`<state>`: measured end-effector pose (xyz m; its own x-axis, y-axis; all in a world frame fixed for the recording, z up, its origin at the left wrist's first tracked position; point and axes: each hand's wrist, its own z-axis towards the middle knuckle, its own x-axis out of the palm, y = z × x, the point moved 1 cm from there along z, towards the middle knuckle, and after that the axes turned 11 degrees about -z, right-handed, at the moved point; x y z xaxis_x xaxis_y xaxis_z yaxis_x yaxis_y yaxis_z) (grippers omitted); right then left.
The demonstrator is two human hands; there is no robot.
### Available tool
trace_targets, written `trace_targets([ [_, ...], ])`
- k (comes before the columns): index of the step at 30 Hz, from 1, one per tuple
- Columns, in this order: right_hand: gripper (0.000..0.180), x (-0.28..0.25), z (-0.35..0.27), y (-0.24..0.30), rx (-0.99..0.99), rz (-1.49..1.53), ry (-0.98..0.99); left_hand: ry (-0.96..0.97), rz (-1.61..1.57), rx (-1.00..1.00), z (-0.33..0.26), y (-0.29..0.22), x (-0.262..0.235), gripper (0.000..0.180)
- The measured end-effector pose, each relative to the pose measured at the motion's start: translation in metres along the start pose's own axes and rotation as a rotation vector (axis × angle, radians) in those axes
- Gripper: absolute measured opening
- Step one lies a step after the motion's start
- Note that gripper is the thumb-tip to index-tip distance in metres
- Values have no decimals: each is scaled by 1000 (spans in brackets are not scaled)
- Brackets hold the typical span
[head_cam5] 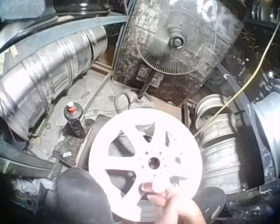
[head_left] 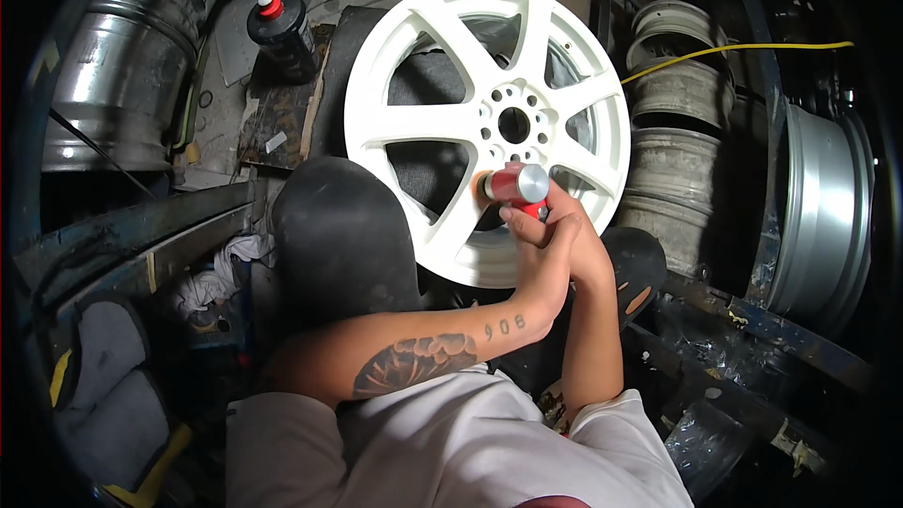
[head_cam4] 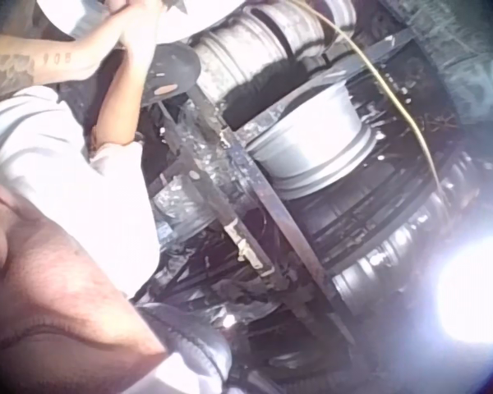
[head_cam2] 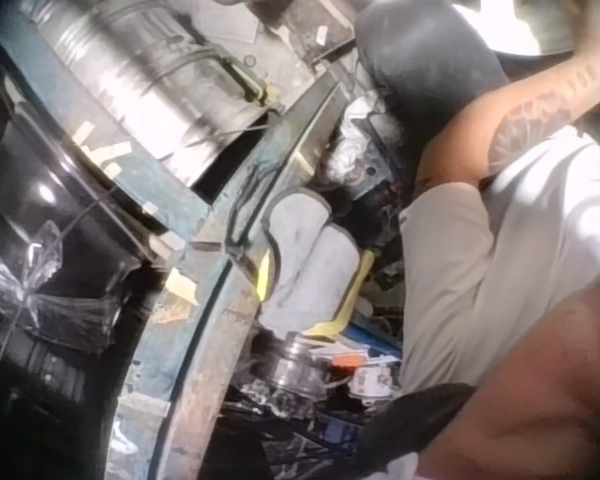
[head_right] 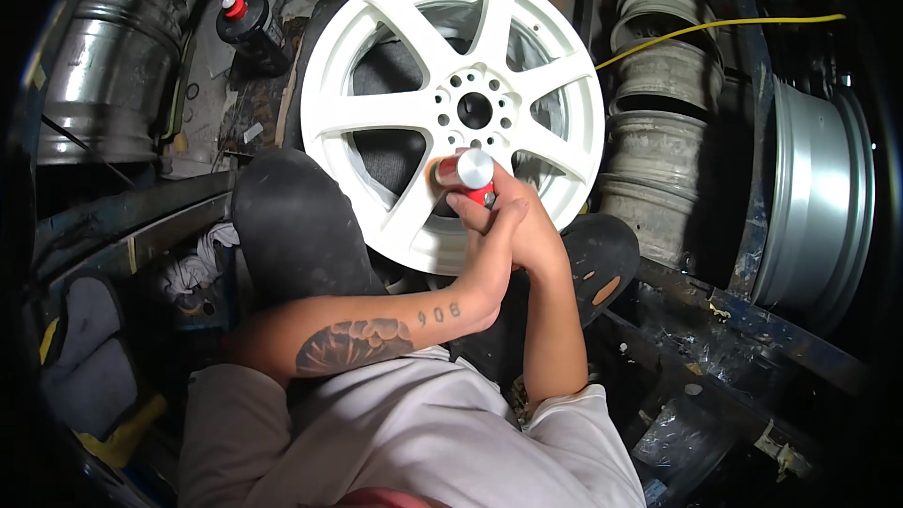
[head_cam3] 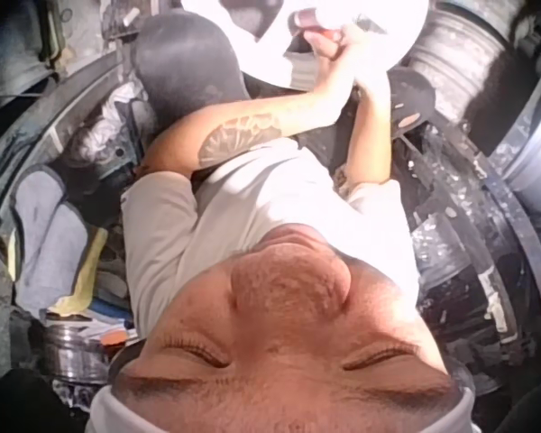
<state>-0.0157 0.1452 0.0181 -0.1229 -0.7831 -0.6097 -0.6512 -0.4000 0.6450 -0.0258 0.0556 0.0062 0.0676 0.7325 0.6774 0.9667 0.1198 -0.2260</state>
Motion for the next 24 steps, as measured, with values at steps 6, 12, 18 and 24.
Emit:
trace_targets([
  [6, 51, 2, -6, -9, 76, 80, -39, -18, 33, 46, 6, 11, 1, 96],
  [12, 46, 1, -10, -13, 12, 28, -49, 19, 60, 16, 11, 23, -16, 89],
  [18, 53, -28, -24, -24, 70, 218, -18, 183, 242, -120, 3, 9, 3, 69],
  [24, 54, -19, -8, -44, -80, 528, -150, 206, 444, -34, 5, -14, 16, 67],
])
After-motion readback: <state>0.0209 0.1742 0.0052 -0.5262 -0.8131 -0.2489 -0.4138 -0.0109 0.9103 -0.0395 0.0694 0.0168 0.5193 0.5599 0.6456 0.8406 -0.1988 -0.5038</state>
